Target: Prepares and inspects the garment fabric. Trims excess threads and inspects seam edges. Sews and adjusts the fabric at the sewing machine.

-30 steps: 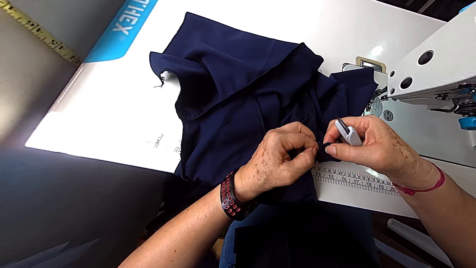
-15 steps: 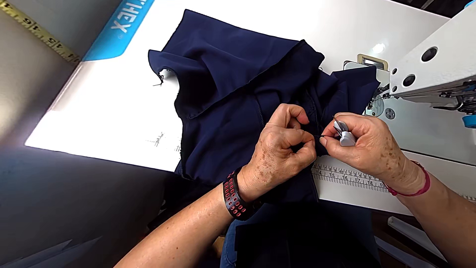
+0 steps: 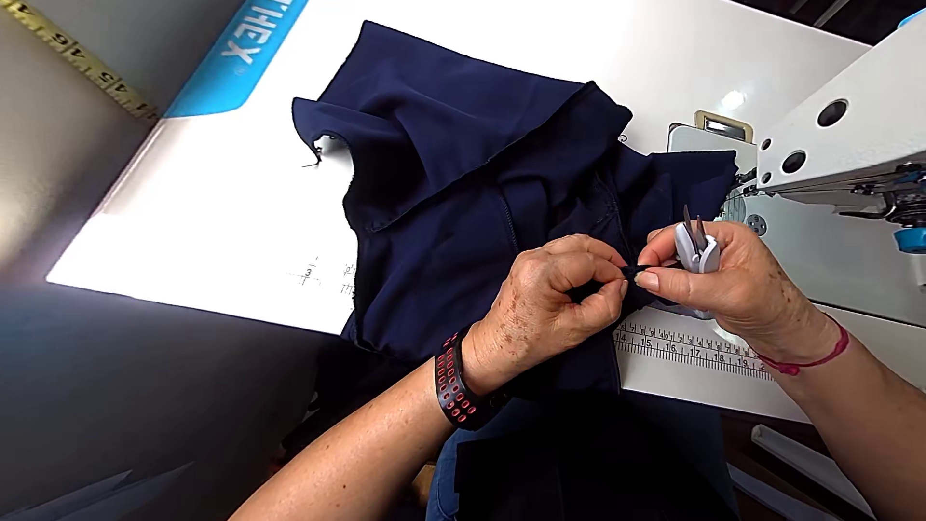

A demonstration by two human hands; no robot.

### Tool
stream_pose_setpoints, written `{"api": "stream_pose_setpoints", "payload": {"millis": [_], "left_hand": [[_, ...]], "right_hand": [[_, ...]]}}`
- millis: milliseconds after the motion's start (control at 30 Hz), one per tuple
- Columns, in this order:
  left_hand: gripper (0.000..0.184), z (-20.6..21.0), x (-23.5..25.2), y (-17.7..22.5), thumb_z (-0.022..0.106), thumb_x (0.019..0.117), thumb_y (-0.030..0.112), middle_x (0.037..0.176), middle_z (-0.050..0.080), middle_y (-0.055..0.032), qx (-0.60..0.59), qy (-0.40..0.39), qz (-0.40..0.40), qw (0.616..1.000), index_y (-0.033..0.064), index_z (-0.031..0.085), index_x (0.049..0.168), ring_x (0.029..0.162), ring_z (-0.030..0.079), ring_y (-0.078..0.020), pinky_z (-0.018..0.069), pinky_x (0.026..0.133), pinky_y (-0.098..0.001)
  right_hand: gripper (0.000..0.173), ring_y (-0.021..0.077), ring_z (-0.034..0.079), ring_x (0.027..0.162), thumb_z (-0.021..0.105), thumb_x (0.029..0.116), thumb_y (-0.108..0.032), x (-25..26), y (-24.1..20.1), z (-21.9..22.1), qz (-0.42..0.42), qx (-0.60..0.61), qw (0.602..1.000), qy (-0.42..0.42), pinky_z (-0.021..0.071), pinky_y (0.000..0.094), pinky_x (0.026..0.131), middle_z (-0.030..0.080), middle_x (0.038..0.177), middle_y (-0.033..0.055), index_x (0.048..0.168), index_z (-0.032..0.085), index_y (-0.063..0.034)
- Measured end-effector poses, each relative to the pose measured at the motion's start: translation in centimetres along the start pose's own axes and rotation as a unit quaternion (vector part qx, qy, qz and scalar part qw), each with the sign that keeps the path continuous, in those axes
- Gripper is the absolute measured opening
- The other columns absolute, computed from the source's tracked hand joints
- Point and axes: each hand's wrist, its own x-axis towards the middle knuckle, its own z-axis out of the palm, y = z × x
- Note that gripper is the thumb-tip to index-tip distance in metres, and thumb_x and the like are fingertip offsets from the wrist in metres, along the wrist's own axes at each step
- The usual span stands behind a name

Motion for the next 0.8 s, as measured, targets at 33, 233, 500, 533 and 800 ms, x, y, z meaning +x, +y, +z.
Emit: {"api": "stream_pose_setpoints", "payload": {"millis": [33, 233, 500, 533, 800], "left_hand": [[0.006, 0.0, -0.1, 0.0, 0.069, 0.0855, 0.002, 0.091, 0.072, -0.0076, -0.022, -0.007, -0.023, 0.999, -0.0036, 0.070, 0.088, 0.089, 0.068, -0.0064, 0.0569, 0.079, -0.0184], [0.009, -0.1, -0.1, 0.0, 0.066, 0.0927, 0.005, 0.083, 0.070, -0.0015, 0.056, -0.031, -0.063, 0.996, -0.0007, 0.073, 0.095, 0.078, 0.064, -0.0002, 0.0525, 0.073, -0.0132], [0.017, 0.7, 0.0, 1.1, 0.068, 0.0969, 0.014, 0.075, 0.061, 0.0039, -0.049, 0.010, -0.117, 0.992, 0.0031, 0.060, 0.108, 0.062, 0.056, 0.0016, 0.0477, 0.057, -0.0113], [0.020, 0.5, 0.1, 1.2, 0.075, 0.0916, 0.013, 0.079, 0.068, 0.0024, -0.067, 0.001, -0.136, 0.988, 0.0030, 0.066, 0.107, 0.067, 0.063, -0.0003, 0.0532, 0.060, -0.0135], [0.009, 0.2, 0.0, 1.0, 0.069, 0.0887, 0.001, 0.086, 0.074, 0.0004, -0.042, 0.006, -0.124, 0.991, 0.0003, 0.077, 0.094, 0.078, 0.068, 0.0014, 0.0567, 0.070, -0.0138]], "right_hand": [[0.006, -0.0029, 0.055, 0.056, 0.072, 0.0781, -0.007, 0.0, 0.0, -0.1, -0.012, -0.014, 1.000, -0.001, 0.0440, 0.0106, 0.048, 0.062, 0.067, -0.0074, 0.078, 0.073, -0.0125], [0.003, -0.0073, 0.053, 0.060, 0.071, 0.0799, -0.009, 0.2, 0.4, -1.3, -0.106, -0.119, 0.987, -0.030, 0.0414, 0.0062, 0.051, 0.060, 0.070, -0.0080, 0.077, 0.069, -0.0098], [0.008, -0.0079, 0.053, 0.066, 0.072, 0.0807, -0.012, 0.3, 0.3, -0.3, -0.168, -0.174, 0.970, 0.016, 0.0411, 0.0044, 0.057, 0.061, 0.075, -0.0040, 0.078, 0.068, -0.0052], [0.009, -0.0076, 0.053, 0.067, 0.072, 0.0808, -0.012, 0.2, 0.3, -0.3, -0.176, -0.170, 0.969, 0.012, 0.0418, 0.0044, 0.058, 0.061, 0.075, -0.0036, 0.079, 0.068, -0.0046], [0.007, -0.0059, 0.056, 0.073, 0.069, 0.0791, -0.015, 0.7, -0.3, -2.7, -0.189, -0.245, 0.950, -0.046, 0.0417, 0.0066, 0.059, 0.064, 0.083, -0.0025, 0.079, 0.064, -0.0089]]}}
